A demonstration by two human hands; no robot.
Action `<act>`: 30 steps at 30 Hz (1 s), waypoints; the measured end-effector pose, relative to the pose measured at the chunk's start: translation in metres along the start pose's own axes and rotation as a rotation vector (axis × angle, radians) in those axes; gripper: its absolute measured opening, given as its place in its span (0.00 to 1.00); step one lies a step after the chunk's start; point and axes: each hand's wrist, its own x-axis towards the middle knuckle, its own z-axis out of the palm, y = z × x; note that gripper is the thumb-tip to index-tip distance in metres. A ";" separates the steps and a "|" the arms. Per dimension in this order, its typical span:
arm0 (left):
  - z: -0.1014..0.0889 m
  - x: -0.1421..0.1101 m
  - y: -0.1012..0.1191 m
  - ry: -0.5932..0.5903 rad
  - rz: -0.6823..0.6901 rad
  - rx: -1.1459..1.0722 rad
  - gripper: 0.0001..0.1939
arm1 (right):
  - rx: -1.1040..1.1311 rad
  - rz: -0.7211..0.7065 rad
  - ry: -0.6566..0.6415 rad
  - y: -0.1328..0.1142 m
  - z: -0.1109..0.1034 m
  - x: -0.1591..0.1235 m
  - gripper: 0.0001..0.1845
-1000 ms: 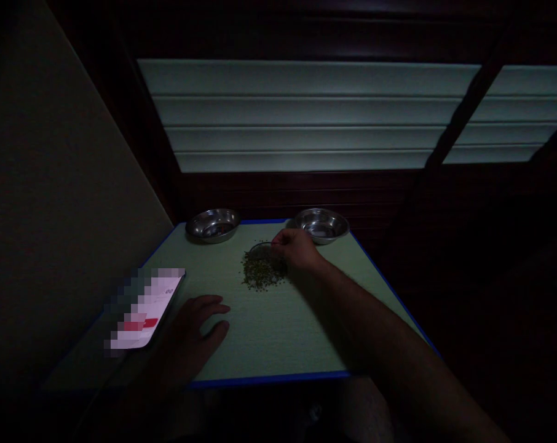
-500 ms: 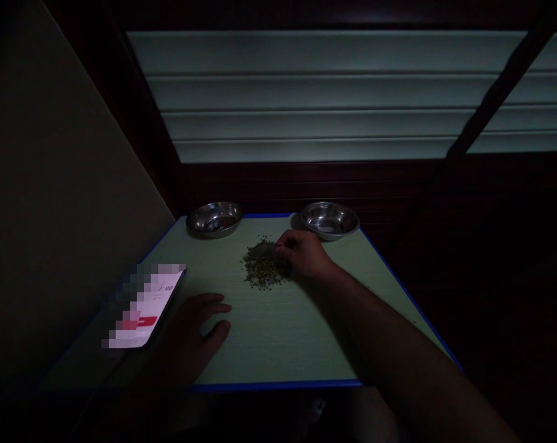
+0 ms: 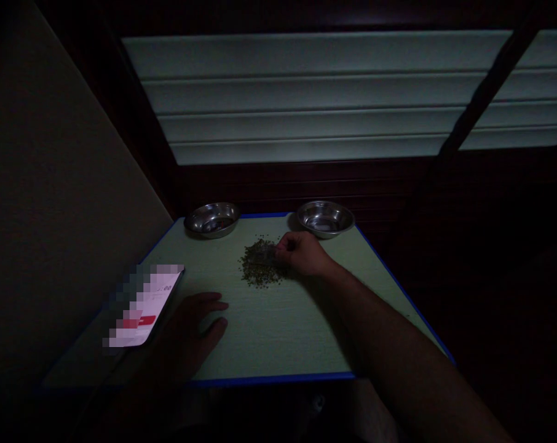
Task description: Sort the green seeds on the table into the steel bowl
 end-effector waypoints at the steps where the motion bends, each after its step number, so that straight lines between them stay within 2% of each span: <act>1: -0.001 0.000 0.000 -0.009 -0.012 -0.001 0.09 | 0.001 -0.007 -0.028 0.000 -0.002 -0.001 0.11; 7: -0.005 0.004 0.002 -0.081 -0.072 0.011 0.10 | -0.100 0.042 -0.106 0.003 -0.008 -0.002 0.09; 12: -0.005 0.004 -0.002 -0.103 -0.084 0.024 0.11 | 0.043 0.058 -0.138 -0.002 -0.015 -0.002 0.10; 16: -0.007 0.005 0.000 -0.129 -0.103 0.029 0.12 | 0.044 0.083 -0.273 -0.011 -0.015 -0.007 0.10; 20: -0.008 0.007 0.003 -0.124 -0.128 0.023 0.11 | -0.051 0.092 -0.367 -0.014 -0.010 -0.011 0.08; 26: -0.005 0.004 -0.002 -0.081 -0.075 0.015 0.10 | -0.100 0.104 -0.323 -0.014 -0.014 -0.010 0.08; 30: -0.004 0.002 -0.003 -0.076 -0.066 0.016 0.09 | -0.052 0.093 -0.429 -0.017 -0.014 -0.012 0.10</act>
